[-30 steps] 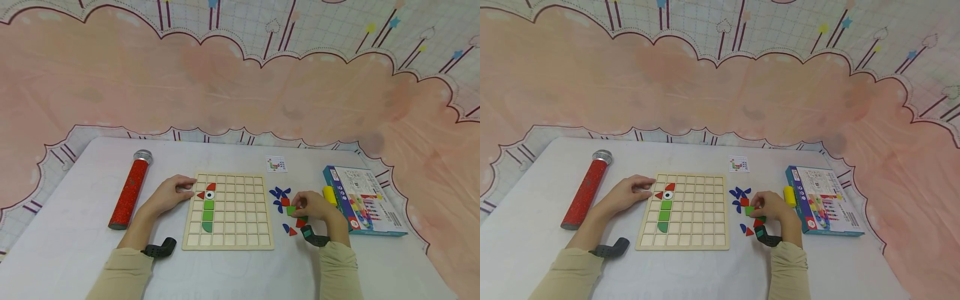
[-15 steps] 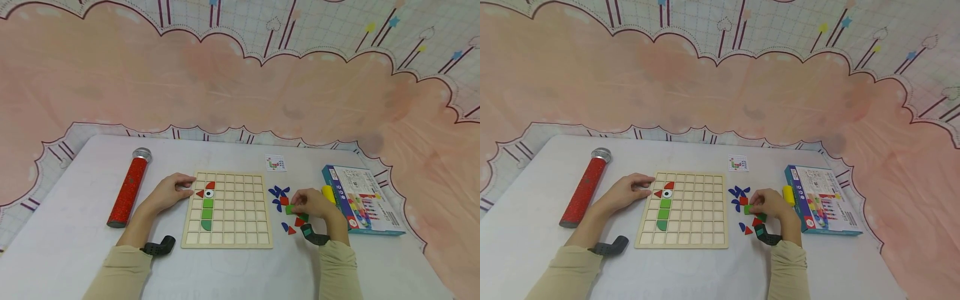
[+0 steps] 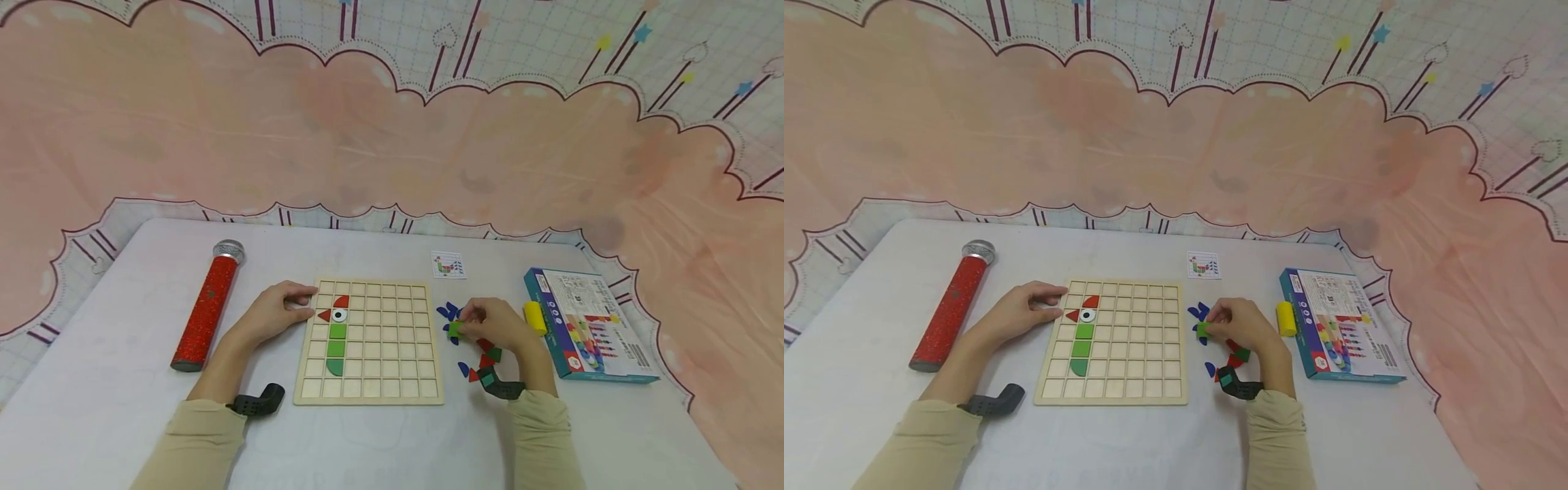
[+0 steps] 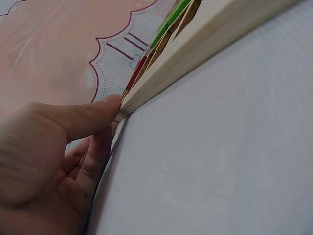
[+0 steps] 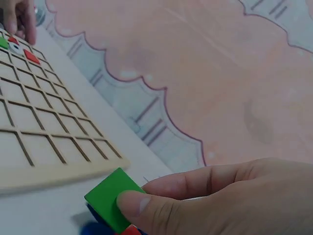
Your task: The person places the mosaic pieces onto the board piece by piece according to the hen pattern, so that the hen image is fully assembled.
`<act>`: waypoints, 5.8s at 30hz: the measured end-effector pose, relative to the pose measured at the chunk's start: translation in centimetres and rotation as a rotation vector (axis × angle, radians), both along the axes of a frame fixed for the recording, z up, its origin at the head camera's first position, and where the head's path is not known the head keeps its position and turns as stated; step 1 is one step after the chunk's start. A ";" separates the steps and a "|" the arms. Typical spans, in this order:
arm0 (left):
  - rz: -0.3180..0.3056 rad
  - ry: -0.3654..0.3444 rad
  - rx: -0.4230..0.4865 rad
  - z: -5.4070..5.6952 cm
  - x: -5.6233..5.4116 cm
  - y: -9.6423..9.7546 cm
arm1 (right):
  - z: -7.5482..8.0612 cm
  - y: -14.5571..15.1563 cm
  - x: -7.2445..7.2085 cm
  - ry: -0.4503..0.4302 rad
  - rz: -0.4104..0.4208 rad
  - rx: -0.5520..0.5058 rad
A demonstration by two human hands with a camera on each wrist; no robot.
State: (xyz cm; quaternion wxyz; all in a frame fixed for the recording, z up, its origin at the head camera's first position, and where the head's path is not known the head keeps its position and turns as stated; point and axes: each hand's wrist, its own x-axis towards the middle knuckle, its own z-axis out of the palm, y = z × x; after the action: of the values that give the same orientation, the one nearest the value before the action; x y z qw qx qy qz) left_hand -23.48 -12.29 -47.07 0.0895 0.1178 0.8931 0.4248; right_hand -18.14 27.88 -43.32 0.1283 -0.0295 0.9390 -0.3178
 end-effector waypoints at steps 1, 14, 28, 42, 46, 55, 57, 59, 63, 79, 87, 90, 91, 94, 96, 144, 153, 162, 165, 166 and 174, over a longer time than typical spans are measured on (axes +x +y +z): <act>0.000 0.004 -0.002 0.0 0.0 0.0 | 0.0 -0.4 0.0 0.012 0.012 0.003; 0.027 -0.006 -0.009 0.2 -0.3 0.2 | 0.5 -7.3 0.1 0.114 0.200 -0.115; 0.036 0.003 -0.012 0.4 -0.2 0.4 | -0.7 -13.4 1.4 0.078 0.333 -0.145; 0.037 -0.012 -0.009 0.3 -0.2 0.3 | -1.0 -15.1 2.1 0.087 0.314 -0.102; 0.035 -0.021 -0.007 0.4 -0.1 0.4 | -0.9 -15.3 2.2 0.082 0.296 -0.079; 0.033 -0.009 -0.002 0.3 -0.2 0.3 | -1.0 -15.5 2.3 0.076 0.306 -0.046; 0.032 -0.009 0.000 0.3 -0.2 0.3 | -0.9 -15.5 2.3 0.073 0.309 -0.041; 0.029 -0.009 0.001 0.3 -0.2 0.3 | -0.9 -15.5 2.3 0.074 0.316 -0.036; 0.027 -0.005 0.003 0.3 -0.1 0.3 | -0.8 -15.6 2.4 0.076 0.317 -0.029; 0.041 -0.006 -0.029 -0.8 1.4 0.2 | -1.3 -15.5 3.8 0.090 0.362 0.008; 0.023 0.023 -0.025 0.1 0.3 0.2 | -0.2 -11.7 1.3 0.063 0.323 -0.072; 0.020 0.020 -0.025 0.2 0.0 0.3 | 0.0 -9.0 0.5 0.063 0.298 -0.072; 0.022 0.016 -0.024 0.2 0.0 0.4 | 0.1 -8.1 0.4 0.061 0.286 -0.068; 0.020 0.009 -0.022 0.1 0.0 0.4 | 0.3 -5.4 0.3 0.042 0.229 -0.043; 0.022 0.006 -0.020 0.0 0.0 0.4 | 0.3 -3.7 0.4 0.020 0.193 -0.024; 0.020 0.016 -0.009 0.1 -0.1 0.2 | -0.1 4.3 1.2 -0.150 -0.058 0.045; 0.018 0.012 -0.014 0.1 -0.1 0.3 | -0.2 4.7 1.3 -0.147 -0.031 0.039; 0.021 0.010 -0.013 0.1 -0.1 0.4 | 0.1 4.1 1.0 -0.029 -0.031 0.021; 0.027 0.009 -0.014 0.0 -0.1 0.4 | 0.3 3.6 0.8 0.011 -0.043 0.009; 0.025 0.011 -0.013 0.1 -0.1 0.4 | 0.3 3.5 0.7 0.018 -0.053 0.004; 0.019 0.013 -0.007 0.2 0.0 0.2 | 0.0 1.8 0.0 0.022 -0.066 0.005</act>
State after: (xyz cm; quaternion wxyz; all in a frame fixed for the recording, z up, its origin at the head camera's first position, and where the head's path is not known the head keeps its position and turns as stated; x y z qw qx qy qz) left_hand -23.53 -12.04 -46.87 0.0800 0.1116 0.8963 0.4216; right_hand -18.12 29.70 -43.28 0.1073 -0.0016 0.9417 -0.3190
